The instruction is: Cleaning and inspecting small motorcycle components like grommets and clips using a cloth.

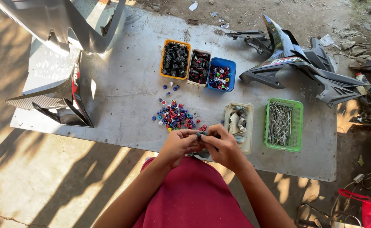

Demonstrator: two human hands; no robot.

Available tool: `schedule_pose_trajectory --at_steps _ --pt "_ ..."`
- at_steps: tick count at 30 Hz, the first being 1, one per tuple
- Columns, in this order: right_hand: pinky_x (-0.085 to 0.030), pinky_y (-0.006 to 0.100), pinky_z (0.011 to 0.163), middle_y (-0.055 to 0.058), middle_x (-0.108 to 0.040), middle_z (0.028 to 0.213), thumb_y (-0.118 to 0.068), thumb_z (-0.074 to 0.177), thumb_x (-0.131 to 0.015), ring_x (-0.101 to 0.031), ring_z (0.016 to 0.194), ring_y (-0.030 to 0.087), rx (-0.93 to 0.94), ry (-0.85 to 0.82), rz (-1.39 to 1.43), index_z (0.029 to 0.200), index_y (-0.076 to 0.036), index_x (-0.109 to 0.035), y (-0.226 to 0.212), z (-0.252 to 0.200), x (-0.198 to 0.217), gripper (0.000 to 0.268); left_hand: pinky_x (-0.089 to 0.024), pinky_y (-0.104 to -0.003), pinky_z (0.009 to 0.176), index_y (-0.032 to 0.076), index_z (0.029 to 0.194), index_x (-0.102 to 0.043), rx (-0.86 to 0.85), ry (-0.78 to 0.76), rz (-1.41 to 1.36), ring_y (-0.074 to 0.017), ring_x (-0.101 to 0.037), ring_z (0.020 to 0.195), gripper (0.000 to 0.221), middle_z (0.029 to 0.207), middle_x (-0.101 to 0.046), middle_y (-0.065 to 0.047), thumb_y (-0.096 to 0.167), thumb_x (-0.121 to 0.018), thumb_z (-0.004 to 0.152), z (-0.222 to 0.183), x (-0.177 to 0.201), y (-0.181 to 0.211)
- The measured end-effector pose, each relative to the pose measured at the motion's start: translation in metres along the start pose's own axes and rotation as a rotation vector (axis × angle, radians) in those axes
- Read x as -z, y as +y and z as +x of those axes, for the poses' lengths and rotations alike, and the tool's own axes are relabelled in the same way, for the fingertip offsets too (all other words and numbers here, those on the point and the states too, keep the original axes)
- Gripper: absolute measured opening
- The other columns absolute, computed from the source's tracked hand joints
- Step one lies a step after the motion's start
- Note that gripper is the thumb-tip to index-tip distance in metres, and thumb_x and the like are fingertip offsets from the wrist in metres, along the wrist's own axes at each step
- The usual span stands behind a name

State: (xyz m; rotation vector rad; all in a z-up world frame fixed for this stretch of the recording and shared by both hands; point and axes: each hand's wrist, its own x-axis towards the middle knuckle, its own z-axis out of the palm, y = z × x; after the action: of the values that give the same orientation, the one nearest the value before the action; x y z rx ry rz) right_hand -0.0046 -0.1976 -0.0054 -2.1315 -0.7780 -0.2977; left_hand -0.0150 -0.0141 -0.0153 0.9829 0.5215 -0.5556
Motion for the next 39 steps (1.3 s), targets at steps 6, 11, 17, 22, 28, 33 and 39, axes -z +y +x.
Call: schedule_pose_trajectory --at_steps 6,11,17,22,28,33,39 --pt "-0.056 0.03 0.06 0.004 -0.062 0.089 -0.012 0.093 -0.073 -0.066 0.067 0.024 -0.022 0.068 -0.1 0.091 -0.009 -0.069 0.02 -0.025 -0.03 0.006 -0.06 -0.032 0.054 -0.011 0.103 -0.077 -0.164 0.089 0.185 -0.0178 -0.066 0.056 0.024 0.07 -0.071 -0.021 -0.003 -0.067 0.083 0.019 0.002 -0.011" --pt "-0.047 0.031 0.048 0.009 -0.06 0.063 -0.017 0.094 -0.079 -0.06 0.053 0.02 -0.527 0.274 0.061 0.075 -0.005 -0.065 -0.011 -0.011 -0.034 0.027 -0.064 -0.035 0.062 -0.005 0.103 -0.079 -0.24 0.123 0.293 -0.0223 -0.074 0.067 0.023 0.083 -0.076 -0.023 0.002 -0.07 0.083 0.018 -0.004 -0.014" --pt "-0.049 0.025 0.059 0.001 -0.064 0.073 -0.014 0.102 -0.067 -0.059 0.067 0.009 -1.131 0.454 0.76 0.083 -0.006 -0.067 0.031 -0.028 -0.039 0.021 -0.065 -0.037 0.081 -0.007 0.104 -0.076 -0.539 0.155 0.383 -0.0316 -0.077 0.093 0.02 0.098 -0.073 -0.023 -0.008 -0.071 0.084 0.017 -0.028 -0.004" --pt "-0.054 0.025 0.057 0.002 -0.062 0.073 -0.01 0.098 -0.072 -0.059 0.065 0.01 -1.28 0.431 0.858 0.094 -0.003 -0.073 0.078 -0.047 -0.055 0.008 -0.063 -0.038 0.077 0.008 0.098 -0.079 -0.892 0.121 0.84 -0.0312 -0.075 0.094 0.022 0.1 -0.073 -0.012 -0.002 -0.076 0.079 0.081 -0.035 -0.035" --pt "-0.048 0.025 0.065 0.007 -0.068 0.084 0.003 0.096 -0.063 -0.055 0.07 0.011 -1.311 0.42 1.075 0.095 0.005 -0.067 0.182 -0.09 -0.081 0.005 -0.059 -0.025 0.073 0.003 0.097 -0.073 -0.654 0.247 0.777 -0.0155 -0.068 0.079 0.019 0.096 -0.071 -0.006 -0.003 -0.07 0.08 0.269 -0.006 -0.089" --pt "-0.055 0.036 0.07 0.022 -0.07 0.1 -0.012 0.108 -0.049 -0.066 0.079 0.021 -1.304 0.6 1.249 0.104 -0.002 -0.06 0.278 -0.132 -0.115 0.016 -0.056 -0.042 0.074 0.013 0.09 -0.073 -0.633 0.448 0.89 -0.0323 -0.073 0.078 0.012 0.078 -0.074 -0.008 0.023 -0.074 0.084 0.513 -0.007 -0.157" --pt "-0.03 0.018 0.053 -0.001 -0.037 0.069 -0.008 0.107 -0.049 -0.036 0.055 0.007 -1.342 0.863 1.314 0.117 -0.016 -0.052 0.351 -0.236 -0.166 0.013 -0.06 -0.038 0.081 0.019 0.108 -0.073 -0.435 0.653 0.835 -0.0229 -0.08 0.079 0.042 0.091 -0.081 -0.003 0.054 -0.072 0.085 0.605 -0.01 -0.211"
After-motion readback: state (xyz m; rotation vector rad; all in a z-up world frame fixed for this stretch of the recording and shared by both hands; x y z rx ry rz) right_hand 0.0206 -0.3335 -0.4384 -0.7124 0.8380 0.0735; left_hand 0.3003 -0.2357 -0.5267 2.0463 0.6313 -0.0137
